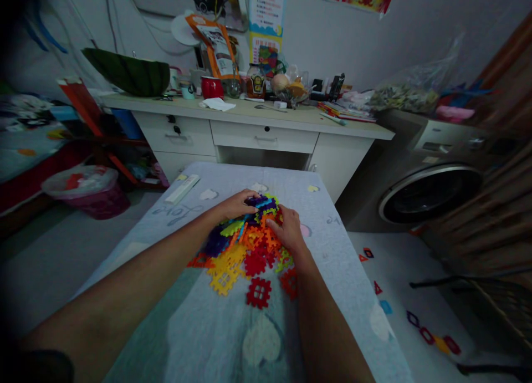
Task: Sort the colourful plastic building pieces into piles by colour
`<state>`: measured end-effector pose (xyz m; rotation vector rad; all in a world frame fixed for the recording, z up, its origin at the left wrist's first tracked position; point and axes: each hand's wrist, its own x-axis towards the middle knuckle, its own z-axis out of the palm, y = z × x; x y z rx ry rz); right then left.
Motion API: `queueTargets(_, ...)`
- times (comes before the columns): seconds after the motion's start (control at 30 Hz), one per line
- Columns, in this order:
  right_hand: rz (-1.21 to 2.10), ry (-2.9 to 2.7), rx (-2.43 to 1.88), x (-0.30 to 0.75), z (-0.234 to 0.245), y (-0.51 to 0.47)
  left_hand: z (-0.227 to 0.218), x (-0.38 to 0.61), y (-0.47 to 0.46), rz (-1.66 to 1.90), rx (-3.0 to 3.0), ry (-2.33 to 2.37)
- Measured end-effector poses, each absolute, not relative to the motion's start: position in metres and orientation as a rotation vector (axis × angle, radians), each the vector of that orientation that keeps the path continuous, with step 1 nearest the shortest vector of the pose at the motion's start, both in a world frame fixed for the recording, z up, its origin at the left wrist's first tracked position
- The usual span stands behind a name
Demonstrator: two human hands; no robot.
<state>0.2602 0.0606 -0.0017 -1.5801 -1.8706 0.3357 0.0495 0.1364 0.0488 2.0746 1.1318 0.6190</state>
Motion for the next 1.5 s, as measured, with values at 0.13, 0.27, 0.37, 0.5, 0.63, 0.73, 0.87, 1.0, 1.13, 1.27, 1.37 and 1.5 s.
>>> queueTargets(0.13,0.362,-1.798,-1.481,0.262,0.002,0.063,0.067,0.048,0.107,0.67,2.289,0.963)
queueTargets(0.27,0.574,-1.755,-1.313,0.256,0.012,0.062,0.076,0.034,0.064,0.583,2.503,0.917)
queueTargets(0.37,0.837,-1.749,-1.139,0.245,0.025,0.055,0.075,0.019,0.03,0.524,2.593,0.978)
queueTargets(0.5,0.983,-1.763,-1.013,0.237,0.045,0.048,0.07,-0.003,-0.005,0.515,2.602,1.115)
queueTargets(0.63,0.851,-1.775,-1.108,0.247,0.054,0.067,0.052,-0.028,-0.027,0.598,2.458,1.451)
queueTargets(0.73,0.661,-1.771,-1.391,0.257,0.051,0.097,0.032,-0.042,-0.036,0.472,2.258,1.677)
queueTargets(0.87,0.315,-1.774,-1.825,0.258,0.042,0.131,0.01,-0.042,-0.044,0.341,2.176,1.724)
queueTargets(1.0,0.41,-1.855,-2.113,0.241,0.033,0.141,-0.001,-0.024,-0.047,0.374,2.2,1.77)
queueTargets(1.13,0.681,-1.935,-1.925,0.223,0.029,0.138,-0.004,-0.01,-0.039,0.491,2.227,1.778)
queueTargets(1.27,1.147,-1.8,-1.587,0.214,0.032,0.13,-0.004,-0.003,-0.025,0.657,2.25,1.729)
queueTargets(1.37,1.3,-1.776,-1.318,0.208,0.039,0.122,-0.005,-0.001,-0.011,0.813,2.227,1.677)
queueTargets(1.5,1.296,-1.836,-1.091,0.195,0.059,0.106,-0.005,-0.002,0.01,1.024,2.185,1.508)
